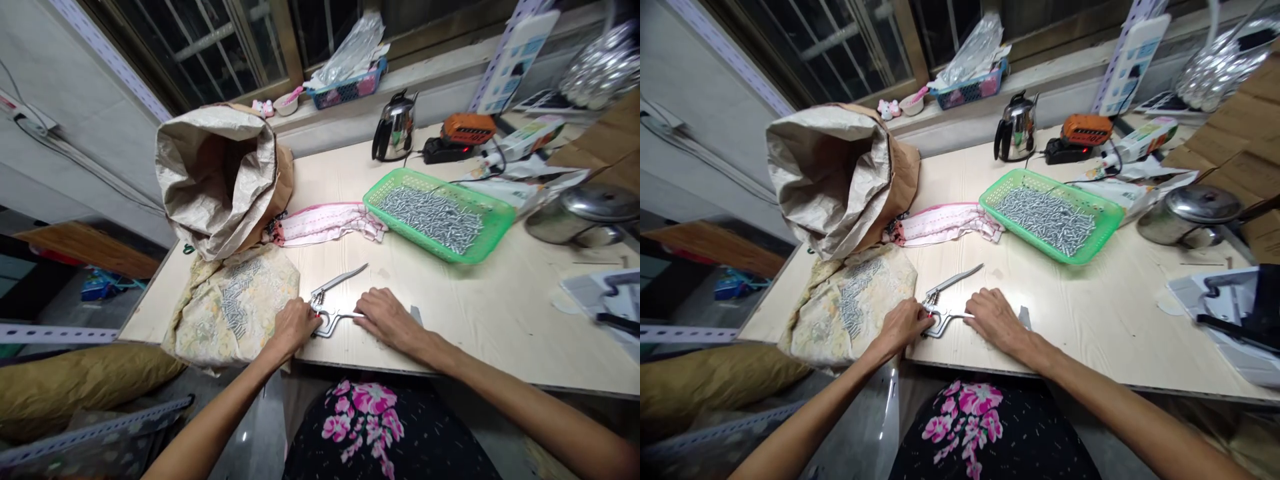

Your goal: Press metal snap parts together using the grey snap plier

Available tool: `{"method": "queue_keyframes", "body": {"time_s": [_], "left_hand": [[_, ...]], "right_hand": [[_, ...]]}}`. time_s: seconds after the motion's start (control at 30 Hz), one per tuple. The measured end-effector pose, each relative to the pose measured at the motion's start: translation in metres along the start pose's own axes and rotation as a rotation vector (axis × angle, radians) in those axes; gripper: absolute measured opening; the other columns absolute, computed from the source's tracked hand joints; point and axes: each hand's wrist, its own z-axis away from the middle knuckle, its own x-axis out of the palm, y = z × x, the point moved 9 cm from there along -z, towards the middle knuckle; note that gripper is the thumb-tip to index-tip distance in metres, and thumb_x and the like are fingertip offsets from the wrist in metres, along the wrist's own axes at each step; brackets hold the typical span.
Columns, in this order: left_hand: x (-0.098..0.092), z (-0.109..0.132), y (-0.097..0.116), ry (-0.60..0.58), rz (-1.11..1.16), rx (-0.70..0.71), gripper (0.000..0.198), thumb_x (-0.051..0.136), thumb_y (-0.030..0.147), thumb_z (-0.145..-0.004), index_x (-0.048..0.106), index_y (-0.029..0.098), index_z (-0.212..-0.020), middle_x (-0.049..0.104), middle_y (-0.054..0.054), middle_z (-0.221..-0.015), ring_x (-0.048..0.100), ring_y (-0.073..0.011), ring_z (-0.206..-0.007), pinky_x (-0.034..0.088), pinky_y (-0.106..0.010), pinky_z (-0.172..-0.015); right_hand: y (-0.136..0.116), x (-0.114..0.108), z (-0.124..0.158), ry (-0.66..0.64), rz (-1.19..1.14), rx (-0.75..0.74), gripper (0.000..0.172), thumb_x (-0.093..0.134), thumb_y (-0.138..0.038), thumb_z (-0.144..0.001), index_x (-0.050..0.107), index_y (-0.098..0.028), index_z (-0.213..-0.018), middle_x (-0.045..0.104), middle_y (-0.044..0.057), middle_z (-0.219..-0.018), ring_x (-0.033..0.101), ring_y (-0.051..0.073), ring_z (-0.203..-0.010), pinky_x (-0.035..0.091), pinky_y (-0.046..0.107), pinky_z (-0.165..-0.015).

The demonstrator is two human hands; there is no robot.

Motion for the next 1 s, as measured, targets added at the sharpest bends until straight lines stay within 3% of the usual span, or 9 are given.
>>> {"method": "queue_keyframes", "body": {"time_s": [0.1, 0.23, 0.33, 0.47, 0.57, 0.67, 0.83, 0.9, 1.0], "left_hand": [[0.002, -0.006, -0.006, -0.101, -0.074, 0.006, 0.018, 0.054, 0.027, -0.08, 0.068, 0.017, -0.074, 0.069, -0.009, -0.081, 0.066, -0.0243, -0.082, 0.041, -0.029, -0.064], [-0.023, -0.012, 0.0, -0.049, -0.206, 0.097, 0.015, 0.054, 0.019, -0.078, 0.069, 0.016, -0.075, 0.07, -0.011, -0.087, 0.067, -0.0262, -0.085, 0.041, -0.029, -0.065], [-0.082, -0.01, 0.044, 0.148, -0.04, 0.286, 0.021, 0.055, 0.027, -0.085, 0.069, 0.019, -0.072, 0.068, -0.006, -0.082, 0.065, -0.0194, -0.076, 0.042, -0.027, -0.064], [-0.198, 0.028, 0.102, 0.748, 0.223, 0.568, 0.029, 0.053, 0.04, -0.092, 0.068, 0.022, -0.108, 0.064, -0.005, -0.094, 0.061, -0.0165, -0.08, 0.047, -0.026, -0.071], [-0.226, 0.026, 0.096, 0.871, 0.128, 0.538, 0.03, 0.051, 0.04, -0.094, 0.067, 0.022, -0.111, 0.064, -0.005, -0.096, 0.061, -0.0177, -0.086, 0.046, -0.027, -0.074], [-0.206, -0.015, 0.031, 0.735, -0.026, 0.307, 0.025, 0.052, 0.034, -0.093, 0.071, 0.021, -0.1, 0.067, -0.005, -0.097, 0.06, -0.0188, -0.091, 0.044, -0.025, -0.075], [-0.128, -0.063, -0.118, 0.383, -0.165, -0.104, 0.025, 0.049, 0.024, -0.092, 0.073, 0.017, -0.098, 0.07, -0.007, -0.096, 0.061, -0.0194, -0.086, 0.04, -0.025, -0.07], [-0.105, -0.07, -0.141, 0.343, -0.196, -0.097, 0.026, 0.048, 0.022, -0.092, 0.073, 0.015, -0.095, 0.069, -0.008, -0.095, 0.061, -0.0193, -0.088, 0.04, -0.025, -0.072], [-0.083, -0.079, -0.141, 0.334, -0.214, -0.016, 0.026, 0.046, 0.021, -0.093, 0.071, 0.016, -0.098, 0.067, -0.009, -0.101, 0.057, -0.0196, -0.098, 0.041, -0.025, -0.078]], "right_hand": [[-0.001, 0.006, -0.003, -0.003, 0.038, 0.023, 0.011, 0.057, -0.026, -0.093, 0.058, -0.018, -0.085, 0.062, 0.005, -0.09, 0.051, 0.02, -0.086, 0.031, 0.035, -0.078], [0.002, 0.005, -0.006, -0.023, 0.043, 0.064, 0.012, 0.06, -0.029, -0.091, 0.058, -0.018, -0.087, 0.063, 0.004, -0.092, 0.05, 0.02, -0.09, 0.03, 0.035, -0.079], [0.003, 0.004, -0.006, -0.034, 0.03, 0.091, 0.012, 0.058, -0.029, -0.092, 0.058, -0.018, -0.087, 0.063, 0.004, -0.093, 0.05, 0.019, -0.09, 0.031, 0.034, -0.08], [0.004, 0.004, -0.005, -0.014, 0.006, 0.081, 0.011, 0.054, -0.027, -0.093, 0.056, -0.019, -0.087, 0.061, 0.004, -0.094, 0.049, 0.019, -0.089, 0.032, 0.034, -0.079], [0.005, 0.008, -0.001, 0.011, 0.012, 0.064, 0.012, 0.052, -0.026, -0.094, 0.056, -0.019, -0.084, 0.061, 0.005, -0.089, 0.05, 0.02, -0.085, 0.033, 0.035, -0.077], [0.004, 0.006, 0.002, 0.101, 0.008, 0.027, 0.015, 0.05, -0.025, -0.095, 0.054, -0.02, -0.081, 0.06, 0.006, -0.084, 0.051, 0.021, -0.081, 0.033, 0.036, -0.075], [0.002, 0.009, 0.004, 0.141, -0.043, -0.064, 0.016, 0.044, -0.022, -0.096, 0.052, -0.021, -0.082, 0.058, 0.005, -0.08, 0.051, 0.022, -0.075, 0.035, 0.038, -0.071], [0.002, 0.009, 0.004, 0.146, -0.043, -0.072, 0.016, 0.044, -0.023, -0.096, 0.051, -0.022, -0.082, 0.057, 0.005, -0.078, 0.051, 0.022, -0.073, 0.035, 0.037, -0.07], [0.001, 0.009, 0.005, 0.153, -0.02, -0.074, 0.018, 0.043, -0.025, -0.097, 0.051, -0.022, -0.081, 0.056, 0.005, -0.077, 0.052, 0.022, -0.073, 0.035, 0.037, -0.07]]}}
